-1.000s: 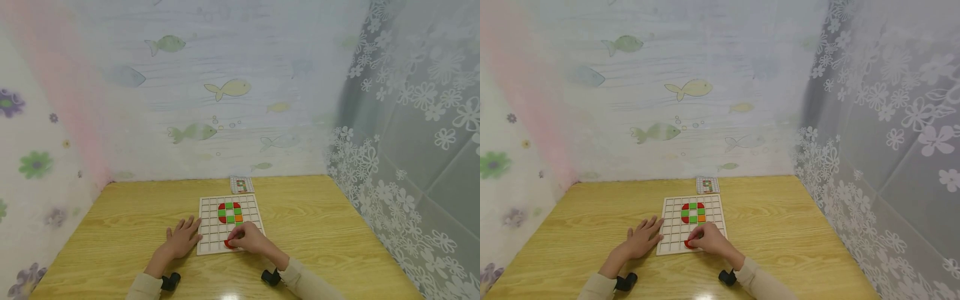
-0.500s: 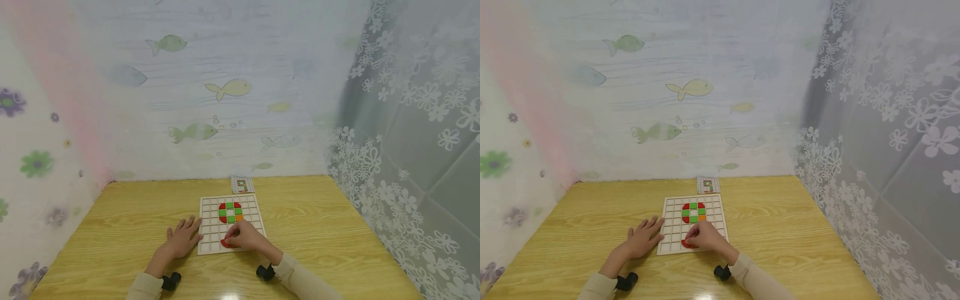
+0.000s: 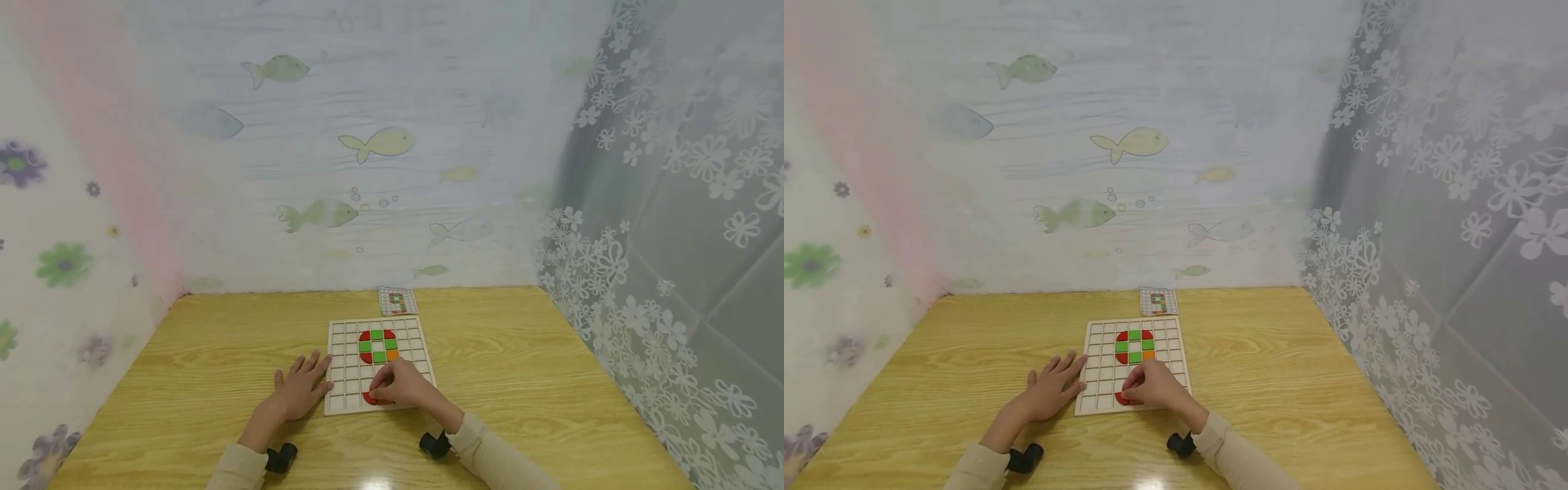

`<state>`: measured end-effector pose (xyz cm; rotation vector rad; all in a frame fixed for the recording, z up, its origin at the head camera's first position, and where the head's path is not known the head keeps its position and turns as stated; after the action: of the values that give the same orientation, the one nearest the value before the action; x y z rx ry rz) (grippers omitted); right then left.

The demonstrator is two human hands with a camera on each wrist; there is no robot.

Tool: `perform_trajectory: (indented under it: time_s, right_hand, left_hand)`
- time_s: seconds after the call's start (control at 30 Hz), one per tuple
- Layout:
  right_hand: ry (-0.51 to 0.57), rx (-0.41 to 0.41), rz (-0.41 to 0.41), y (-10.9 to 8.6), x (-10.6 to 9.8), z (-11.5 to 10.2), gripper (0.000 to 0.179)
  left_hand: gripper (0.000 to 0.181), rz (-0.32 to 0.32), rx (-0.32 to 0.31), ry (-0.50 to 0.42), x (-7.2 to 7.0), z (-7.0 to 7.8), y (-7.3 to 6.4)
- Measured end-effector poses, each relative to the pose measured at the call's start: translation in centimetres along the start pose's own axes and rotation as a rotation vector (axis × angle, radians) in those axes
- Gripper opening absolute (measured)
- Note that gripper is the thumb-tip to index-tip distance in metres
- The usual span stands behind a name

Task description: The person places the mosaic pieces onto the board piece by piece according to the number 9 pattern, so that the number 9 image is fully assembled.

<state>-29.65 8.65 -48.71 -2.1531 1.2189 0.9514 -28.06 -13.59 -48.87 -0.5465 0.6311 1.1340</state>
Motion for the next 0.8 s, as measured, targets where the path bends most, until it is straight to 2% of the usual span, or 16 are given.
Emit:
perform_trajectory:
  time_s: [0.1,0.27,0.8]
  right_hand:
    - [0.005,-0.029,-0.013,-0.18,-0.17,-0.07,0.005]
    - [0.007,-0.076,-0.032,-0.29,-0.33,0.16,0.014]
    - [0.012,-0.036,-0.001,-0.33,-0.29,-0.08,0.013]
  left_hand:
    - [0.059,-0.001,0.000,0.002,-0.01,0.11,0.02]
    - [0.060,0.000,-0.001,0.016,-0.10,0.28,0.02]
    - [0.059,-0.003,-0.016,0.023,-0.13,0.20,0.07]
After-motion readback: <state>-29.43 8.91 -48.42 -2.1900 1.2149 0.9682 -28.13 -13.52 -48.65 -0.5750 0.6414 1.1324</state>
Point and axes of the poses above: each hand's wrist, its own y-axis towards the middle knuckle, its own x-axis out of the palm, z = x × y, the point moved 5 cm from there along y, towards the middle knuckle, and after that the axes turned 14 degrees about -y, right-handed, at the moved point
